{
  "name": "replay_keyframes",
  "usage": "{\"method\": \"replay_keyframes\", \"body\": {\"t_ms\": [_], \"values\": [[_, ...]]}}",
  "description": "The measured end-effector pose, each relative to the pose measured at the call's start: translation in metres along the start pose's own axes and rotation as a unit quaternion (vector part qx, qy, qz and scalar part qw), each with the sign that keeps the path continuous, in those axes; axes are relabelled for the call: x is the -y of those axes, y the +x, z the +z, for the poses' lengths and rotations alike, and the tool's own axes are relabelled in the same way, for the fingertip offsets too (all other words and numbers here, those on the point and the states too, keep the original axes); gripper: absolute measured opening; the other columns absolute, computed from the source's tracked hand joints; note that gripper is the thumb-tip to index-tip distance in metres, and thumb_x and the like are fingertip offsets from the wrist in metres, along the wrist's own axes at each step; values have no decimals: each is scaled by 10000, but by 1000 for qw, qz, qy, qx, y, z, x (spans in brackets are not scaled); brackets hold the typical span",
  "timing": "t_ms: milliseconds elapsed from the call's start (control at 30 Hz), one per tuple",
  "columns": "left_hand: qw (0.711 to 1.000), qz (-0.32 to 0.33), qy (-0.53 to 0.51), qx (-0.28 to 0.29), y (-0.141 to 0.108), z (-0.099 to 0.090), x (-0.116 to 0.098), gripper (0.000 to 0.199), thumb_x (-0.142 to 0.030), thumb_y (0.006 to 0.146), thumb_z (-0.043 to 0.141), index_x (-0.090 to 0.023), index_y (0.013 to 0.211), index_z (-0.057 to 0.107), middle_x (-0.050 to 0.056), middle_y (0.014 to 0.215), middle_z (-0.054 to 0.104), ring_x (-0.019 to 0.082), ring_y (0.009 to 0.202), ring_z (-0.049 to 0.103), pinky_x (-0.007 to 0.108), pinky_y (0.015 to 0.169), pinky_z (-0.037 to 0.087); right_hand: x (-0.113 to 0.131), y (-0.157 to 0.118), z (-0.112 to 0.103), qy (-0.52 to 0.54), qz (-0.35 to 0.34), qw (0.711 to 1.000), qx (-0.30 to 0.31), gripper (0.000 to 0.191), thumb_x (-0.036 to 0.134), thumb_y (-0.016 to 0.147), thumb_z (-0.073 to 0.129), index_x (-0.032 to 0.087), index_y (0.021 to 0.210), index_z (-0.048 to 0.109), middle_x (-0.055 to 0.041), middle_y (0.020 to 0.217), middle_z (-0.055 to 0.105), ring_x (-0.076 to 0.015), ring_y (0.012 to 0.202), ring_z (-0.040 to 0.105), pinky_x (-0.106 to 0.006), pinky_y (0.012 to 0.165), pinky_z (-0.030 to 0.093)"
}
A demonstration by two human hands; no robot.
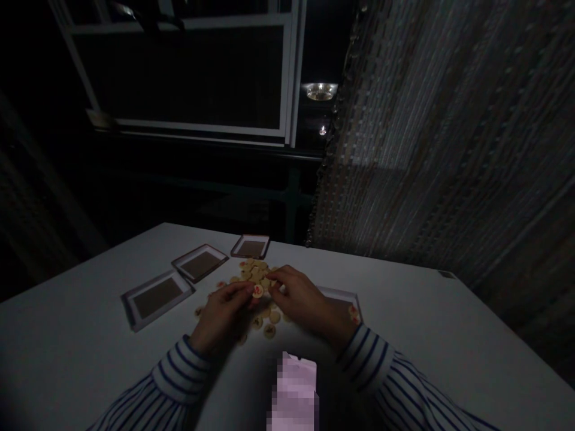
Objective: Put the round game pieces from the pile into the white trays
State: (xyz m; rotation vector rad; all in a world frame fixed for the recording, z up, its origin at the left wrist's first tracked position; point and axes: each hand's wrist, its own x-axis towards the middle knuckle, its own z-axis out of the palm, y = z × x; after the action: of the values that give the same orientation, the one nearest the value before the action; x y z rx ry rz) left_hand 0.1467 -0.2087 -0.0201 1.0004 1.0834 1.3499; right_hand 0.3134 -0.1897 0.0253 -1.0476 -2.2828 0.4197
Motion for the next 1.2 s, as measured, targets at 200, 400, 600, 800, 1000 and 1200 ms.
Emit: {"method": "replay_keyframes", "body": {"t_ms": [200,400,600,800,1000,1200], "values": [[999,-16,-6,42,-9,23,4,259,-309,651,648,-125,832,626,42,693,671,127,655,616,225,650,470,-12,-23,-13,15,43,999,-17,275,236,806,457,172,1047,573,-70,992,582,-154,883,542,-302,781,429],[998,-6,-3,68,-10,41,12,274,-324,657,640,-111,830,626,57,717,666,132,659,610,236,642,468,-20,-41,-20,36,98,994,-27,285,238,786,471,175,1044,576,-65,1007,584,-150,886,547,-303,792,428],[998,7,10,66,-5,60,13,261,-324,653,635,-115,810,647,45,692,662,132,643,597,237,629,466,-24,-51,-23,66,144,987,-32,299,303,805,451,184,1045,585,-67,980,617,-161,802,573,-313,721,451],[996,20,30,80,-1,74,13,225,-321,674,606,-146,800,670,45,772,671,151,717,597,244,663,464,-33,-53,-20,117,130,984,-29,314,356,818,436,189,1035,589,-51,963,640,-168,847,581,-307,746,449],[993,38,43,104,8,80,18,262,-336,690,586,-139,840,670,65,830,672,174,785,596,276,730,454,-42,-53,-20,164,147,974,-56,262,301,797,469,169,984,595,-44,897,654,-153,808,597,-271,711,461],[993,43,55,97,11,85,26,304,-344,653,632,-134,871,650,72,840,666,177,811,590,275,751,439,-50,-56,-23,152,148,976,-50,263,305,797,475,180,992,600,-46,897,651,-161,815,596,-288,728,457]]}}
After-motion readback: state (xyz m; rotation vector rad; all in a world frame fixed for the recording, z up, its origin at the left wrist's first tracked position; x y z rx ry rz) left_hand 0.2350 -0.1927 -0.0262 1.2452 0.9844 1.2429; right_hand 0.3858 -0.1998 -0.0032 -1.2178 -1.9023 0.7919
